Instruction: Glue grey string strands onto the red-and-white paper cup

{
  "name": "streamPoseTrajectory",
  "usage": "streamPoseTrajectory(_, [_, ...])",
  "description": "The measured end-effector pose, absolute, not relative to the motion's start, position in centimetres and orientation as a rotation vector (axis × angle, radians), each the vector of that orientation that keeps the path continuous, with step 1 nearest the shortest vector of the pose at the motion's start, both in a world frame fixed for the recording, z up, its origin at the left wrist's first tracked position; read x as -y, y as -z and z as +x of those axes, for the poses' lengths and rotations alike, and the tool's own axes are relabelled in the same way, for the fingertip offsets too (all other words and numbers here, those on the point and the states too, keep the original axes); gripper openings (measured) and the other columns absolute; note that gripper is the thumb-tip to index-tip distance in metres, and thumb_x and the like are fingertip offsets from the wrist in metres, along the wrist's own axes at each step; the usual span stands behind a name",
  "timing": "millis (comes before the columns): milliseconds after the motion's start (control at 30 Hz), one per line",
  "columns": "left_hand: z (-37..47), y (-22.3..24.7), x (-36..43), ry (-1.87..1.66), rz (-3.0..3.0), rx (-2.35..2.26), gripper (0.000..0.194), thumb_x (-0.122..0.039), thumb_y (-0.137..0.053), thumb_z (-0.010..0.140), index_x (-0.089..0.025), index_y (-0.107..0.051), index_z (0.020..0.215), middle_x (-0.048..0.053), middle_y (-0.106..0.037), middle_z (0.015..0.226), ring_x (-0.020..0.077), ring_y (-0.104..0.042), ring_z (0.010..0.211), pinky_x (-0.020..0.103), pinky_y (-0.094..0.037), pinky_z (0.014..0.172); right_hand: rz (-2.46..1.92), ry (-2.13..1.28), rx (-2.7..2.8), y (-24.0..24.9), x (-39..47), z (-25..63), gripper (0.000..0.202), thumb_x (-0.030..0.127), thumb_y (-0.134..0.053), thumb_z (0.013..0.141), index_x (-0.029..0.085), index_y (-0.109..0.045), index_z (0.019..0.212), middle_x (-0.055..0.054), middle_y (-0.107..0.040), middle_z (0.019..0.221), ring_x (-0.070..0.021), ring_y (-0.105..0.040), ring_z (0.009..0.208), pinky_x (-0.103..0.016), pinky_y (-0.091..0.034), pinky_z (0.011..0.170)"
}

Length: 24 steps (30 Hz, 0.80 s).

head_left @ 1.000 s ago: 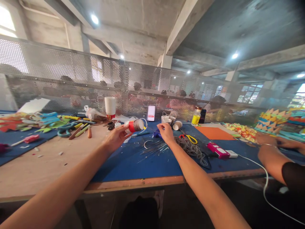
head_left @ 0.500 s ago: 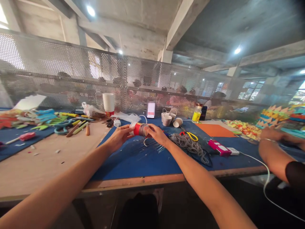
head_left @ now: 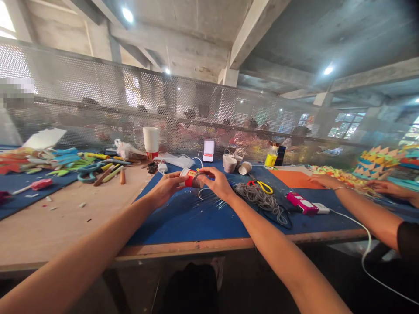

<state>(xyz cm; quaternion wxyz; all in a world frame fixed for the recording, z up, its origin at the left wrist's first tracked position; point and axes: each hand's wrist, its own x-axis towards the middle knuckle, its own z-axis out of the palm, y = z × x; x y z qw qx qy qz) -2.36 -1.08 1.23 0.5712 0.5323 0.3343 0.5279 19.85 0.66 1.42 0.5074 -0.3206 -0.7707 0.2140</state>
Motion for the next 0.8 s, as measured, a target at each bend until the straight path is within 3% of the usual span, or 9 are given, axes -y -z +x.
streamPoseTrajectory(133, [-2.02,-1.39,1.53,-1.234,1.252,-0.805,0.027,-0.033,-0.091,0.07,-0.016,-0.084,0.09,0.012,-0.082,0.097,0.0274,-0.073,0.091,0.039,-0.054,0.09,-0.787,-0.412,1.824,-1.49,-0.69,19.74,0.012,0.034,-0.072,0.092,0.023,-0.077,0.095,-0.004,-0.072,0.103,-0.018,-0.068,0.094,-0.033,-0.053,0.092])
streamPoseTrajectory(267, [-1.95,-1.32,1.64,-1.221,1.277,-0.823,0.022,-0.034,-0.089,0.073,-0.017,-0.084,0.085,0.011,-0.081,0.093,0.0269,-0.073,0.087,0.038,-0.054,0.087,-0.795,-0.351,1.867,-1.56,-0.63,19.76,0.014,0.036,-0.071,0.095,0.023,-0.077,0.092,-0.004,-0.068,0.097,-0.0176,-0.066,0.088,-0.032,-0.054,0.087])
streamPoseTrajectory(400, [-2.02,-1.17,1.46,-1.224,1.291,-0.836,0.023,-0.035,-0.089,0.072,-0.017,-0.083,0.085,0.012,-0.081,0.096,0.0261,-0.072,0.089,0.038,-0.054,0.087,-0.788,-0.241,1.921,-1.78,-0.44,20.04,0.016,0.035,-0.068,0.098,0.022,-0.077,0.094,-0.004,-0.065,0.094,-0.0186,-0.064,0.092,-0.033,-0.052,0.09])
streamPoseTrajectory(600, [-2.06,-1.19,1.44,-1.236,1.297,-0.875,0.023,-0.035,-0.088,0.071,-0.017,-0.084,0.085,0.012,-0.081,0.094,0.0246,-0.072,0.086,0.037,-0.055,0.085,-0.769,-0.076,1.986,-1.83,-0.33,20.29,0.008,0.019,-0.074,0.09,0.022,-0.078,0.097,-0.004,-0.062,0.094,-0.0197,-0.062,0.096,-0.036,-0.05,0.094])
streamPoseTrajectory(800, [-2.11,-1.09,1.36,-1.211,1.327,-0.887,0.024,-0.036,-0.089,0.071,-0.018,-0.084,0.086,0.012,-0.081,0.095,0.0244,-0.072,0.084,0.035,-0.055,0.081,-0.805,0.055,2.006,-1.68,-0.58,20.22,0.008,0.025,-0.073,0.094,0.023,-0.079,0.091,-0.005,-0.062,0.091,-0.0215,-0.061,0.097,-0.037,-0.048,0.094])
